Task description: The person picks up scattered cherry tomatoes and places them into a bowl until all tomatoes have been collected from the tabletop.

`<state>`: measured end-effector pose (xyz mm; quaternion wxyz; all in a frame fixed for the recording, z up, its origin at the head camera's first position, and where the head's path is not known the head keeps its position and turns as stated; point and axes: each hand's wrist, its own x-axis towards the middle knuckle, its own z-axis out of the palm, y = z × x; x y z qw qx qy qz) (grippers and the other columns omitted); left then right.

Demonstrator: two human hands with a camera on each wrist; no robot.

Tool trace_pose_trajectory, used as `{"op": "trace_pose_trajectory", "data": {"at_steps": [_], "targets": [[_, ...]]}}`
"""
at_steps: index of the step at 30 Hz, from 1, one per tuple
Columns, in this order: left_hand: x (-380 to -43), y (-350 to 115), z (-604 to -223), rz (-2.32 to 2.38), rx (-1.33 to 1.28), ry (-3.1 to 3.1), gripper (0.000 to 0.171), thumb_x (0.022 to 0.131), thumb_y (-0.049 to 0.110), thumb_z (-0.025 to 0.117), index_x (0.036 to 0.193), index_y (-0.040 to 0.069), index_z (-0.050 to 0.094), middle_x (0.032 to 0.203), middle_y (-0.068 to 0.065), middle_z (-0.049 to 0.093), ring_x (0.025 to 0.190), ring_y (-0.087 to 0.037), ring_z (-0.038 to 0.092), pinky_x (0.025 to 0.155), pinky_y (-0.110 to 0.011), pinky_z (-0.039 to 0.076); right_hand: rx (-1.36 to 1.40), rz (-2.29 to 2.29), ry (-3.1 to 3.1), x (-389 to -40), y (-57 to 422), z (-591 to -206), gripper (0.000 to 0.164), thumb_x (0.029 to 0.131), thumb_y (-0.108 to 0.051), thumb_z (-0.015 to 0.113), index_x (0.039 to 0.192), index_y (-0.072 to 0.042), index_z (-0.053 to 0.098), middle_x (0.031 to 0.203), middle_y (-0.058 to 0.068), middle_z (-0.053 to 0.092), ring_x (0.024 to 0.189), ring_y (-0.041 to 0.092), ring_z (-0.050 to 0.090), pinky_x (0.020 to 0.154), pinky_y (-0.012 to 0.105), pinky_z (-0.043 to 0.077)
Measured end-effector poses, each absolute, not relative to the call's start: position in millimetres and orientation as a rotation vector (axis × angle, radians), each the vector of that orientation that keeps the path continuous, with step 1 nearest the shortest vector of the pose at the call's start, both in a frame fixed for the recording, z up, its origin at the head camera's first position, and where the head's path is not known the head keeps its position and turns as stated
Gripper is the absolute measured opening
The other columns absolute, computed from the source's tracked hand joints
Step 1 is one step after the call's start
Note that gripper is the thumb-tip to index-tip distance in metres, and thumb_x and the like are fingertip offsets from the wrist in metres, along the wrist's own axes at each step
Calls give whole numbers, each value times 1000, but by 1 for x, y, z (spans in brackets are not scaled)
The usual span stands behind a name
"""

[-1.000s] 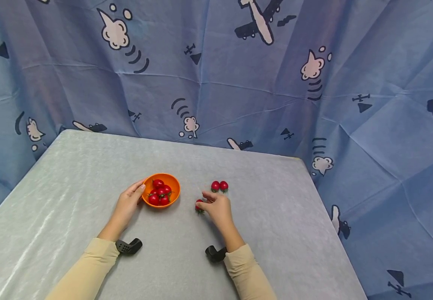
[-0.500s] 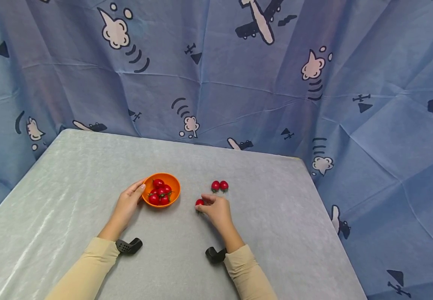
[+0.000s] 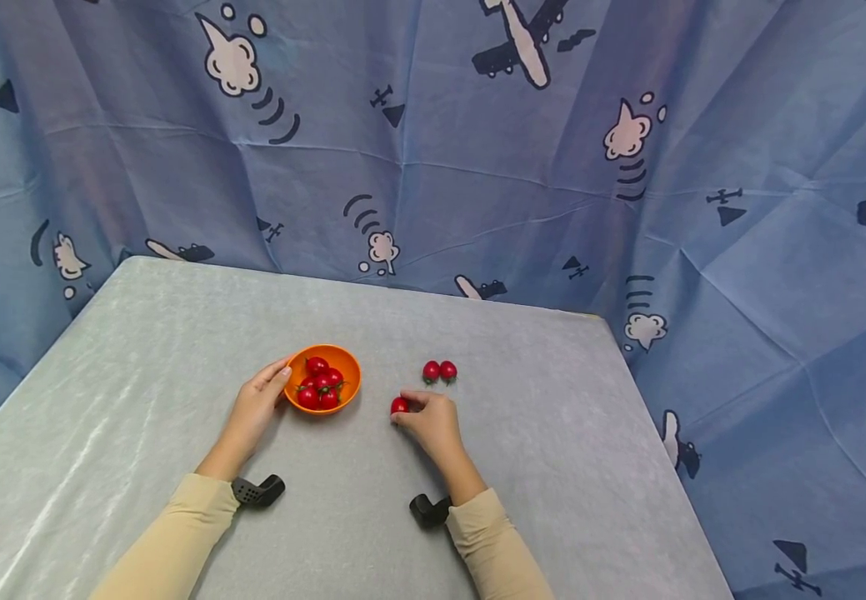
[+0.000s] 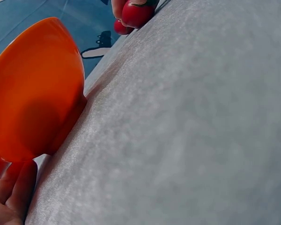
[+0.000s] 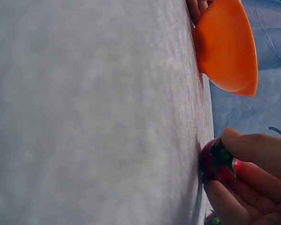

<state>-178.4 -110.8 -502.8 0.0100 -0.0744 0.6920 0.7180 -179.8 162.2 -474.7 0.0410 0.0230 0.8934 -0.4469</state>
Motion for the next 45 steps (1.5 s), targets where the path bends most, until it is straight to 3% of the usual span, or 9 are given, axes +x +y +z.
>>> {"op": "trace_pose_trajectory", "data": {"at_steps": [7, 14, 23, 37, 45], "targets": [[-178, -111, -503, 2239, -236, 2170, 44, 105, 26, 50, 144, 6, 52, 149, -13, 52, 139, -21, 47, 92, 1, 39, 117, -1399, 2738, -182, 158, -468, 36, 77, -15, 85, 111, -8, 77, 114, 12, 75, 112, 28, 68, 91, 42, 58], [-178, -111, -504, 2231, -240, 2178, 45, 105, 27, 50, 144, 6, 51, 148, -13, 52, 139, -22, 47, 97, -4, 41, 74, -1485, 2767, -189, 149, -456, 35, 75, -18, 87, 108, -11, 79, 112, 10, 76, 116, 26, 65, 98, 45, 54], [-179, -109, -504, 2244, -245, 2139, 45, 105, 26, 50, 145, 5, 50, 150, -12, 50, 140, -20, 46, 103, -10, 40, 36, -1536, 2724, -195, 134, -439, 36, 75, -18, 87, 110, -12, 78, 113, 10, 75, 118, 26, 66, 98, 42, 56], [-179, -111, -504, 2235, -243, 2168, 44, 105, 26, 50, 144, 5, 51, 149, -13, 51, 139, -21, 46, 92, 1, 39, -40, -1628, 2580, -208, 104, -438, 36, 77, -17, 86, 112, -11, 77, 116, 10, 74, 121, 25, 64, 97, 37, 56], [-179, -111, -503, 2223, -246, 2181, 45, 105, 26, 50, 144, 5, 51, 148, -13, 52, 138, -21, 47, 93, 0, 39, -83, -1582, 2652, -212, 93, -441, 35, 76, -19, 87, 109, -12, 79, 114, 10, 75, 118, 25, 65, 96, 38, 57]]}}
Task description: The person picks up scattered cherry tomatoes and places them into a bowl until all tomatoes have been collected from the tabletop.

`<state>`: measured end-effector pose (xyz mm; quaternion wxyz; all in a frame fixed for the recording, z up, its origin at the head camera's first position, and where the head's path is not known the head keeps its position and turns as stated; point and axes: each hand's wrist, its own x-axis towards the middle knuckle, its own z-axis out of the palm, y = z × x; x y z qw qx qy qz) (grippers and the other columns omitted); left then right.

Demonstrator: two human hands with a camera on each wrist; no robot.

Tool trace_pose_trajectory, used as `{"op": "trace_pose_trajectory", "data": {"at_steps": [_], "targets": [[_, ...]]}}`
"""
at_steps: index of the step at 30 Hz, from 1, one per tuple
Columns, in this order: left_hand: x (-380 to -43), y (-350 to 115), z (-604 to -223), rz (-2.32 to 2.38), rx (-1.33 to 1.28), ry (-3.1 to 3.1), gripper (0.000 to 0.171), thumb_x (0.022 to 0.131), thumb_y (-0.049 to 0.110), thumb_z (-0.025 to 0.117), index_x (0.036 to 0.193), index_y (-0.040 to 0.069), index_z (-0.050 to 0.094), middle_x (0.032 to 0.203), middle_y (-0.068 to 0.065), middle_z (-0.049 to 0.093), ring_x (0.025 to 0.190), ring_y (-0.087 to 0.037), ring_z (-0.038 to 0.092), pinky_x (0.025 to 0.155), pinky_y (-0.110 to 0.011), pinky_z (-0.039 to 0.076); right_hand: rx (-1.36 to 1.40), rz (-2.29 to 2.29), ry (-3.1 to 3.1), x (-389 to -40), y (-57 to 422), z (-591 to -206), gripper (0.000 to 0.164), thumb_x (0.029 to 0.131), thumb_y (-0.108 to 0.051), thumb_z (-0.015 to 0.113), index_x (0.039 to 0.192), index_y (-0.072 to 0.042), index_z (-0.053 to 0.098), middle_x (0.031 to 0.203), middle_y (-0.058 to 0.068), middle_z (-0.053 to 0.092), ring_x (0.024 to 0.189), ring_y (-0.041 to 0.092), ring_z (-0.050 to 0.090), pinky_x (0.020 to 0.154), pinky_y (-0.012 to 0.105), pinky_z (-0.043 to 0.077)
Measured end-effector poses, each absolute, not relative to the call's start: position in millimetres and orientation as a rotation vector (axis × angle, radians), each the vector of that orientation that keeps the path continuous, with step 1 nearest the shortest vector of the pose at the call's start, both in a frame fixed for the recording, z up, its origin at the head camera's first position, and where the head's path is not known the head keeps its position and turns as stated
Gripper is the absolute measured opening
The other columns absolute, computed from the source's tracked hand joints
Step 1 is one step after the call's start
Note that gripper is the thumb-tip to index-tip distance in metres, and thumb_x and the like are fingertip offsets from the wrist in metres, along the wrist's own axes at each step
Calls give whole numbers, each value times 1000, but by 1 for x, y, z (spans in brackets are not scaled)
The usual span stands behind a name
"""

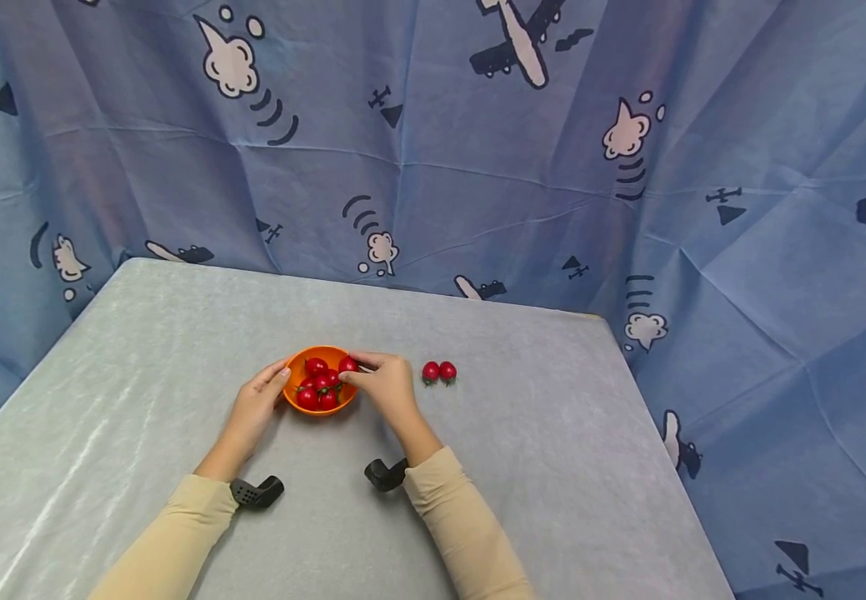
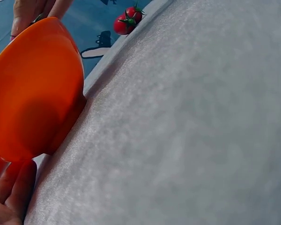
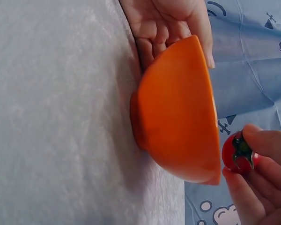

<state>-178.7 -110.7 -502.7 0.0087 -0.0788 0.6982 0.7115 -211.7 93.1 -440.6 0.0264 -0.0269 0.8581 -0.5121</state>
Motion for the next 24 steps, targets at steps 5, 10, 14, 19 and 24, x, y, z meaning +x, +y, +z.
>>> {"op": "trace_pose_trajectory", "data": {"at_steps": [5, 10, 14, 19, 24], "targets": [[-178, -111, -502, 2216, -252, 2185, 45, 105, 27, 50, 144, 6, 51, 148, -13, 52, 138, -20, 47, 93, 0, 39, -91, -1585, 2644, -212, 87, -442, 34, 76, -18, 87, 109, -12, 79, 114, 10, 75, 117, 25, 66, 94, 37, 57], [-178, -111, -502, 2227, -251, 2163, 45, 105, 27, 50, 144, 6, 51, 149, -13, 52, 139, -20, 47, 92, 0, 39, -90, -1581, 2626, -214, 81, -444, 35, 76, -16, 86, 110, -11, 78, 115, 11, 74, 118, 25, 66, 96, 37, 57], [-178, -112, -501, 2227, -252, 2155, 46, 105, 28, 50, 145, 6, 51, 149, -12, 51, 139, -19, 46, 97, -4, 41, -107, -1539, 2658, -215, 77, -444, 36, 76, -15, 86, 111, -12, 78, 114, 11, 74, 118, 25, 66, 99, 38, 55], [-179, -112, -502, 2221, -250, 2166, 45, 105, 28, 50, 145, 6, 51, 149, -12, 52, 139, -19, 46, 92, 1, 39, -146, -1486, 2704, -214, 74, -444, 35, 77, -14, 85, 111, -11, 78, 114, 11, 74, 117, 26, 67, 99, 39, 55], [-179, -113, -504, 2223, -247, 2172, 45, 105, 28, 50, 144, 6, 51, 148, -13, 52, 138, -21, 47, 91, 0, 40, -185, -1447, 2736, -213, 72, -443, 35, 78, -12, 84, 112, -11, 77, 114, 11, 74, 117, 26, 66, 99, 39, 55]]}}
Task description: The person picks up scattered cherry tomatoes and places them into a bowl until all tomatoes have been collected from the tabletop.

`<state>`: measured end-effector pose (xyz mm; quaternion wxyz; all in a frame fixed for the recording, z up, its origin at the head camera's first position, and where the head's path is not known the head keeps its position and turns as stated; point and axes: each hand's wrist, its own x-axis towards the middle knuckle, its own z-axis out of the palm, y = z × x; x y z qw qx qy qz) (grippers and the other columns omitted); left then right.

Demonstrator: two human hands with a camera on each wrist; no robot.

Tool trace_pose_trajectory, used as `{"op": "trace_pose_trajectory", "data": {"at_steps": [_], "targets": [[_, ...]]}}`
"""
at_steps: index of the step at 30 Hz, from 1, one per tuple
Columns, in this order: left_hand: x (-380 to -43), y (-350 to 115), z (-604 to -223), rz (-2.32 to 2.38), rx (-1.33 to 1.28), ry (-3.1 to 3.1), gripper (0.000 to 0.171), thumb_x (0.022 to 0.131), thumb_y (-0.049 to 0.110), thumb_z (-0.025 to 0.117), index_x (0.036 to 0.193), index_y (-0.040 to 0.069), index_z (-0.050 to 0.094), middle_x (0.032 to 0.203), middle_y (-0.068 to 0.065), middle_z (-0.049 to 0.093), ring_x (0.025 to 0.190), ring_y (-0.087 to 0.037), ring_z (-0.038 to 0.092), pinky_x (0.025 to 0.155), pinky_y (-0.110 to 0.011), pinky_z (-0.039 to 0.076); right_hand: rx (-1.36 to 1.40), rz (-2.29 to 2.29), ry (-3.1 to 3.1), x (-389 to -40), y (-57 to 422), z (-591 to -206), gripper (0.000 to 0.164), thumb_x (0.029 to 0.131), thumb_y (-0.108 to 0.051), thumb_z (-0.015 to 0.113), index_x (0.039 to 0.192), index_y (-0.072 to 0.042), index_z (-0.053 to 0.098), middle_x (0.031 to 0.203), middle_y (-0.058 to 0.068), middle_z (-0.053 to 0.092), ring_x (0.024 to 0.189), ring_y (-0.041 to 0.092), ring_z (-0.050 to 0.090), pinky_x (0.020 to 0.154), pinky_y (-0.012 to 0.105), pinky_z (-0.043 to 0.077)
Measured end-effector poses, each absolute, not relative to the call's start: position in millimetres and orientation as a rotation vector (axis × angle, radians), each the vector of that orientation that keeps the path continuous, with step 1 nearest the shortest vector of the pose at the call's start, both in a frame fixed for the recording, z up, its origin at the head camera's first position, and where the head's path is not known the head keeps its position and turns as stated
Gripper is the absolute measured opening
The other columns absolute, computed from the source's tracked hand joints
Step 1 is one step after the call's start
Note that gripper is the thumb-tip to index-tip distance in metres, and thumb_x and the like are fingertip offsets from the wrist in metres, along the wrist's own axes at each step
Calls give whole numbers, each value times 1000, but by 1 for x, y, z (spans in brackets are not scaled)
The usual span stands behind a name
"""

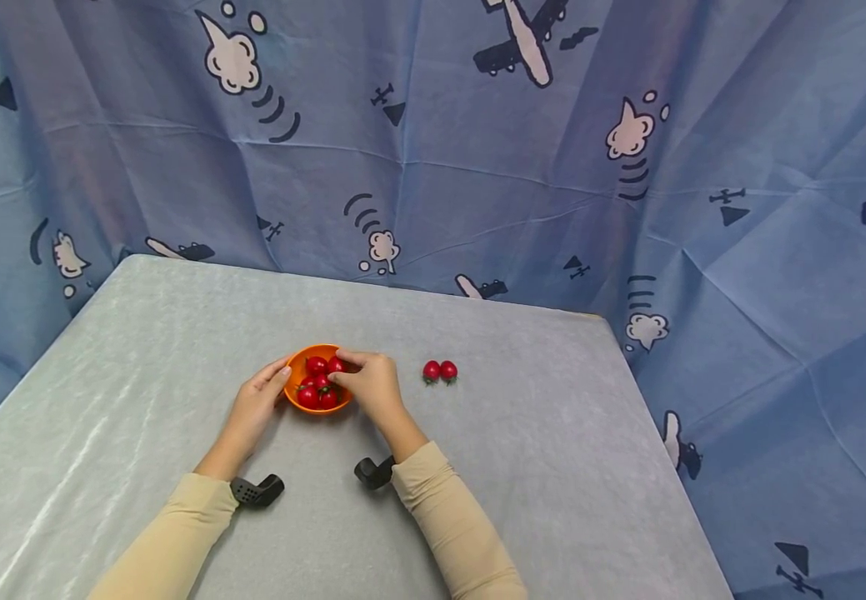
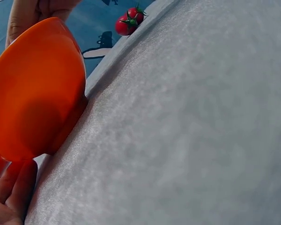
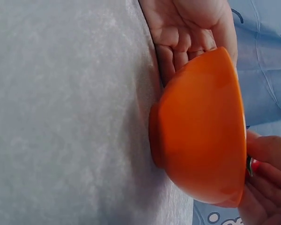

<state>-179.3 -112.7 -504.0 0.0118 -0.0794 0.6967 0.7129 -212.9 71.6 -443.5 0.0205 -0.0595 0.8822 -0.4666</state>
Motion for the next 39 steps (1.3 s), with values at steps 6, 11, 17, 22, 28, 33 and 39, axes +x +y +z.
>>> {"op": "trace_pose_trajectory", "data": {"at_steps": [6, 11, 17, 22, 28, 33, 39], "targets": [[-182, -110, -503, 2222, -241, 2187, 45, 105, 26, 50, 144, 4, 52, 148, -15, 53, 137, -23, 48, 90, 0, 40, -227, -1405, 2773, -214, 72, -442, 35, 79, -12, 84, 114, -10, 76, 116, 11, 74, 118, 26, 66, 98, 38, 55], [-184, -109, -502, 2226, -223, 2182, 45, 105, 26, 49, 144, 4, 51, 148, -15, 52, 138, -24, 47, 90, 1, 40, -263, -1378, 2808, -215, 73, -443, 37, 79, -12, 84, 115, -9, 76, 117, 10, 73, 118, 25, 66, 99, 37, 55], [-185, -108, -502, 2223, -222, 2183, 44, 105, 26, 50, 144, 4, 52, 148, -15, 52, 139, -23, 47, 90, 0, 40, -237, -1400, 2784, -216, 75, -443, 38, 79, -12, 84, 116, -10, 76, 119, 10, 73, 121, 26, 65, 101, 39, 53], [-185, -108, -501, 2228, -219, 2182, 44, 105, 26, 50, 143, 4, 52, 148, -15, 52, 138, -23, 47, 90, 1, 40, -236, -1417, 2782, -217, 76, -443, 38, 79, -11, 84, 116, -10, 75, 118, 10, 73, 120, 25, 65, 100, 38, 54], [-182, -107, -501, 2206, -232, 2196, 44, 105, 27, 50, 143, 5, 52, 147, -14, 53, 138, -23, 47, 90, 1, 39, -129, -1588, 2668, -210, 87, -441, 37, 80, -12, 83, 116, -8, 75, 118, 11, 73, 117, 26, 67, 96, 35, 56], [-178, -107, -504, 2192, -246, 2204, 44, 105, 27, 50, 143, 5, 52, 147, -14, 53, 137, -23, 48, 91, -1, 39, 19, -1776, 2595, -202, 107, -437, 36, 82, -11, 81, 117, -3, 74, 118, 12, 73, 114, 30, 68, 93, 37, 57], [-178, -110, -505, 2210, -255, 2212, 45, 104, 28, 50, 144, 6, 52, 148, -13, 53, 137, -23, 49, 91, 0, 40, 141, -1805, 2639, -199, 135, -427, 40, 79, -15, 84, 117, -6, 74, 118, 9, 74, 116, 27, 68, 94, 37, 57]]}}
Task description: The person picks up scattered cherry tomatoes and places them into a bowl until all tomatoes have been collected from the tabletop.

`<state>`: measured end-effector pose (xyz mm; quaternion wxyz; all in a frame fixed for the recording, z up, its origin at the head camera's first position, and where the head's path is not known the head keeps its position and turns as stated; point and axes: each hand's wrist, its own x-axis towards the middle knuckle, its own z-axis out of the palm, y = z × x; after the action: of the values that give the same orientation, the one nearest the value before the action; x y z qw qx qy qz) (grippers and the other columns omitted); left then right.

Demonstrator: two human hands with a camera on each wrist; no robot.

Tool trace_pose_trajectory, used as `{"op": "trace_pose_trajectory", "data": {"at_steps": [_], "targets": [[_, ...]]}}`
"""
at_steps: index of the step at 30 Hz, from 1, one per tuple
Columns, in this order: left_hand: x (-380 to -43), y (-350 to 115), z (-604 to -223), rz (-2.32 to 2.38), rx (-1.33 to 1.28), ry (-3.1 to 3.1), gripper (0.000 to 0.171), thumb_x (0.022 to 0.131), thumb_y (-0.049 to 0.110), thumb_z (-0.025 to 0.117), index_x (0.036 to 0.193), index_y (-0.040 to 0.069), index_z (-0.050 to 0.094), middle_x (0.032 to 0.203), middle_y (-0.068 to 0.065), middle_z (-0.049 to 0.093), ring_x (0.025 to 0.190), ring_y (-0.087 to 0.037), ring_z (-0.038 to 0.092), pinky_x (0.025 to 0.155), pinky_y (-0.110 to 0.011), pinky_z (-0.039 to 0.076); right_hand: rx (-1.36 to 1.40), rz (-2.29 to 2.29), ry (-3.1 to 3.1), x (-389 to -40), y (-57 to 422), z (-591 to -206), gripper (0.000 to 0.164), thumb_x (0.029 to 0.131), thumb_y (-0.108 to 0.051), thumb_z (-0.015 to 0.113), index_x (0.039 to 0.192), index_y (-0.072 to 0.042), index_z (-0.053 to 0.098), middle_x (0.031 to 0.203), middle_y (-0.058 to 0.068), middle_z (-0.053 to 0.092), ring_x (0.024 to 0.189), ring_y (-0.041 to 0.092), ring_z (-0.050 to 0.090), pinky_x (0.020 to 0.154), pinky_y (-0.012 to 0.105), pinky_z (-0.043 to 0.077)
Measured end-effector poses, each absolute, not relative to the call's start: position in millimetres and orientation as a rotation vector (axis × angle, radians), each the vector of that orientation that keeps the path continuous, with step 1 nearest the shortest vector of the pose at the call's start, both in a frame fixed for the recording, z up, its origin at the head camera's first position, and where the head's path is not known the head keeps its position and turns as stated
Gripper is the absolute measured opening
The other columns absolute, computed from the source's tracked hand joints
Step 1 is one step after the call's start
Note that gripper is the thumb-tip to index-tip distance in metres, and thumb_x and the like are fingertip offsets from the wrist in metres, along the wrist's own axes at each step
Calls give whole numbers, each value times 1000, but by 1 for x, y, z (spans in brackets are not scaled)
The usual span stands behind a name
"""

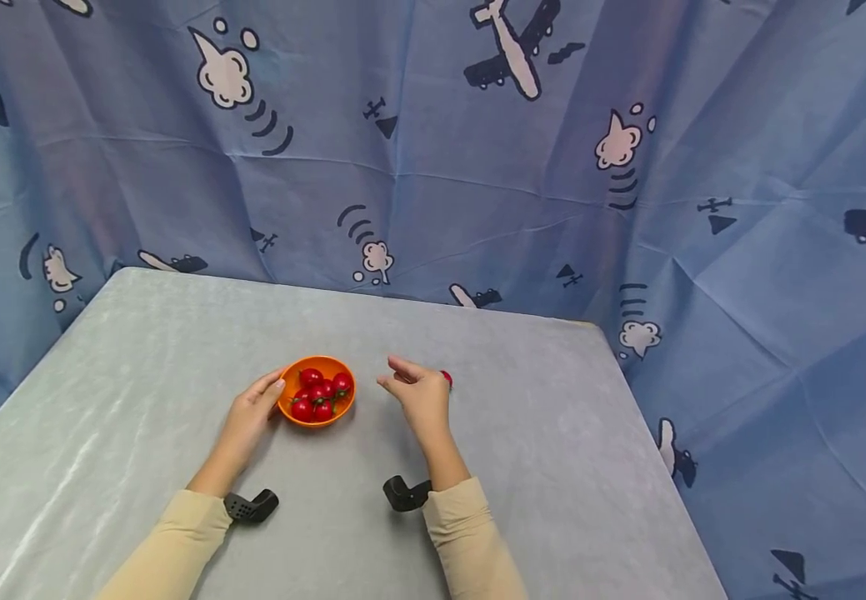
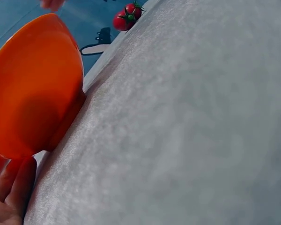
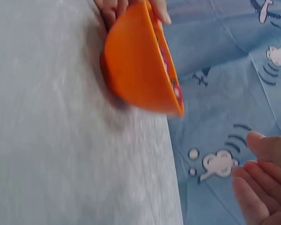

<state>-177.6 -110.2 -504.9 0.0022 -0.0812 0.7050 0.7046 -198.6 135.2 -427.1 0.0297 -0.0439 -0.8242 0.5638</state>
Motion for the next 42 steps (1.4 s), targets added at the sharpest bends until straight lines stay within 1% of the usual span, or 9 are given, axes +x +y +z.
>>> {"op": "trace_pose_trajectory", "data": {"at_steps": [6, 10, 14, 16, 17, 21, 23, 34, 42], "targets": [[-176, -114, -502, 2201, -263, 2210, 45, 105, 27, 50, 144, 6, 52, 149, -13, 52, 138, -23, 47, 92, 0, 39, -182, 1663, -2541, -195, 162, -420, 39, 80, -16, 83, 117, -9, 74, 118, 9, 74, 111, 26, 69, 87, 32, 60], [-176, -115, -500, 2193, -273, 2209, 45, 105, 29, 50, 144, 7, 52, 149, -12, 52, 137, -20, 48, 92, 0, 38, -224, 1674, -2528, -196, 175, -417, 39, 82, -15, 81, 120, -9, 73, 122, 9, 72, 114, 25, 68, 85, 25, 59], [-176, -115, -498, 2205, -274, 2188, 45, 105, 28, 50, 145, 7, 51, 149, -12, 52, 121, 5, 53, 92, 1, 39, -262, 1686, -2503, -200, 183, -419, 39, 83, -11, 80, 121, -8, 72, 125, 10, 70, 119, 27, 65, 89, 24, 58], [-176, -115, -499, 2213, -276, 2173, 45, 105, 27, 50, 145, 7, 51, 148, -12, 52, 118, 7, 53, 91, 1, 40, -272, 1677, -2493, -203, 186, -423, 40, 83, -11, 80, 121, -7, 72, 126, 11, 70, 121, 27, 64, 93, 28, 57], [-176, -115, -499, 2214, -276, 2168, 45, 105, 26, 50, 145, 6, 51, 149, -12, 52, 119, 6, 53, 91, 1, 40, -280, 1667, -2496, -204, 188, -425, 40, 83, -11, 80, 121, -6, 72, 126, 11, 70, 122, 27, 64, 95, 30, 55], [-177, -114, -501, 2215, -282, 2169, 44, 105, 25, 50, 145, 6, 51, 149, -13, 52, 134, -17, 50, 90, 1, 40, -320, 1631, -2521, -210, 197, -435, 41, 84, -14, 79, 124, -6, 71, 128, 11, 69, 123, 27, 64, 101, 38, 53], [-177, -113, -502, 2211, -273, 2178, 45, 105, 26, 50, 145, 6, 51, 149, -13, 52, 138, -22, 47, 90, 1, 40, -344, 1614, -2528, -213, 204, -439, 42, 86, -15, 78, 126, -6, 69, 130, 11, 68, 124, 27, 63, 102, 41, 53], [-178, -113, -503, 2225, -264, 2155, 46, 105, 27, 49, 145, 5, 49, 151, -13, 49, 139, -23, 46, 88, 2, 40, -344, 1596, -2516, -225, 215, -451, 43, 88, -15, 75, 128, -3, 67, 129, 14, 67, 124, 29, 62, 103, 43, 52], [-178, -113, -506, 2194, -278, 2178, 46, 105, 29, 50, 145, 7, 51, 150, -11, 51, 139, -20, 47, 92, -1, 40, -406, 1580, -2503, -229, 215, -464, 41, 88, -13, 75, 127, -4, 68, 128, 14, 68, 122, 26, 63, 103, 42, 52]]}}
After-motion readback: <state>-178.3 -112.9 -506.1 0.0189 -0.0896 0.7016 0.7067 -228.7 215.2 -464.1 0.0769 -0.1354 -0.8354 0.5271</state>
